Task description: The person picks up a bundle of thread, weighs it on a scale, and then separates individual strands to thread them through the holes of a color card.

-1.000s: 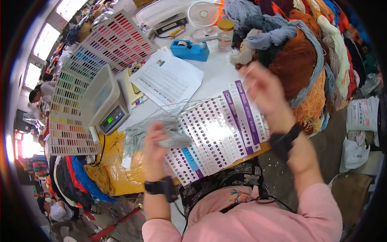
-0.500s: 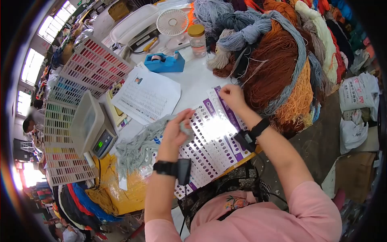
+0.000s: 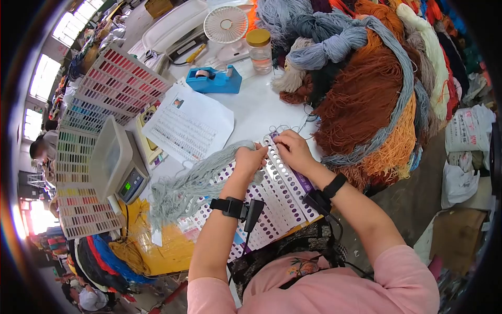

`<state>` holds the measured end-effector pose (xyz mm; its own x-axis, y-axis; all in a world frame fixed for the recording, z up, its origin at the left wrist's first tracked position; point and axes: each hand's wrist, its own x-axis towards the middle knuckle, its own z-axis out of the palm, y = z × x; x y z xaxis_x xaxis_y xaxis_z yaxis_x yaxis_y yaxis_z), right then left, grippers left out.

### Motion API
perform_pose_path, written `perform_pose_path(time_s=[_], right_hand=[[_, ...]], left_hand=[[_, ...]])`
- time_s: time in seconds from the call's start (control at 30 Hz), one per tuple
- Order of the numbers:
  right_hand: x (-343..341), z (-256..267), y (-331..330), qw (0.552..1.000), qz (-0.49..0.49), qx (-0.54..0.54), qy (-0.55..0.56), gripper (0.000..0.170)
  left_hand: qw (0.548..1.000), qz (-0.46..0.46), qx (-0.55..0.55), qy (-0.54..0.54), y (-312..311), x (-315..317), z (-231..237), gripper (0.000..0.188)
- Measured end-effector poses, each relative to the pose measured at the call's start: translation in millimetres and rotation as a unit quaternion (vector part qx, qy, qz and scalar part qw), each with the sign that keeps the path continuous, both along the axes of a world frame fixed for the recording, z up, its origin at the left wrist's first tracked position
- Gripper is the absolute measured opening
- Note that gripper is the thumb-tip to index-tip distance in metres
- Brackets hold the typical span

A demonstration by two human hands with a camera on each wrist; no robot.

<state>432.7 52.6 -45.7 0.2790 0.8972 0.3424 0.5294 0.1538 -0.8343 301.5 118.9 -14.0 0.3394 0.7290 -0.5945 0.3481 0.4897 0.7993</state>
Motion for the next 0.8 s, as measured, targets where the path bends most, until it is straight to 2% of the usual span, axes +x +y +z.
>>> perform_pose_path(time_s=[0.07, 0.13, 0.17, 0.2, 0.23, 0.27, 0.33, 0.4, 0.47, 0.53, 0.57, 0.6, 0.63, 0.67, 0.77, 0.8], right_hand=[[-0.5, 4.9, 0.2, 1.000, 0.016, -0.013, -0.013, 0.011], [6.5, 18.8, 13.1, 0.996, 0.077, -0.043, -0.011, 0.011], [12.0, 55.9, 28.1, 0.991, 0.115, -0.062, 0.004, 0.011], [22.3, 99.7, 45.7, 0.994, 0.103, 0.005, 0.025, 0.014], [48.3, 130.3, 77.1, 0.985, 0.027, 0.162, -0.043, 0.018], [76.2, 169.9, 96.0, 0.970, -0.031, 0.235, -0.050, 0.019], [134.3, 251.6, 104.2, 0.930, -0.099, 0.354, -0.005, 0.020], [160.3, 293.0, 86.1, 0.896, -0.108, 0.432, 0.009, 0.020], [130.3, 276.3, 65.2, 0.917, -0.095, 0.387, -0.026, 0.021], [74.5, 199.0, 56.4, 0.985, -0.024, 0.171, 0.003, 0.022], [53.7, 147.4, 48.8, 0.999, 0.006, 0.021, 0.033, 0.016], [43.8, 93.4, 43.3, 0.996, 0.063, -0.002, -0.069, 0.013], [22.6, 50.6, 31.8, 1.000, 0.023, 0.010, -0.010, 0.008], [13.6, 19.4, 20.3, 0.999, 0.027, -0.028, 0.010, 0.013], [1.5, 0.6, 3.3, 0.998, 0.025, 0.043, -0.040, 0.026], [-0.3, 3.3, -0.8, 0.995, 0.027, 0.054, -0.080, 0.031]], left_hand=[[1.000, 0.003, -0.004, 0.000, -0.5, -0.8, -1.5, 0.012], [1.000, 0.005, -0.002, -0.008, 3.1, -1.0, -7.5, 0.012], [1.000, 0.003, 0.001, -0.012, 4.8, -2.5, -14.1, 0.011], [1.000, -0.002, 0.002, -0.016, 4.8, -3.9, -17.8, 0.011], [1.000, -0.004, 0.001, -0.020, 4.7, -4.1, -16.9, 0.011], [1.000, -0.001, -0.002, -0.017, 3.9, -3.1, -16.2, 0.011], [1.000, 0.010, -0.007, -0.014, 2.7, -3.3, -13.2, 0.011], [1.000, 0.016, 0.000, -0.001, 1.1, -1.9, -8.3, 0.011], [1.000, 0.010, 0.010, 0.002, 0.8, -0.6, -8.1, 0.010], [1.000, -0.012, 0.023, 0.002, 1.5, -2.5, -11.9, 0.010], [1.000, -0.007, 0.023, 0.003, 0.3, -2.0, -11.9, 0.009], [1.000, -0.003, 0.023, 0.007, -1.6, -1.1, -8.9, 0.009], [1.000, -0.001, 0.025, 0.013, -3.0, -1.1, -5.7, 0.009], [1.000, -0.001, 0.023, 0.013, -3.9, -1.2, -3.3, 0.009], [1.000, 0.001, 0.010, 0.010, -5.9, 4.1, 8.6, 0.008], [0.999, 0.001, 0.007, -0.031, -3.4, 4.9, 5.3, 0.008]])
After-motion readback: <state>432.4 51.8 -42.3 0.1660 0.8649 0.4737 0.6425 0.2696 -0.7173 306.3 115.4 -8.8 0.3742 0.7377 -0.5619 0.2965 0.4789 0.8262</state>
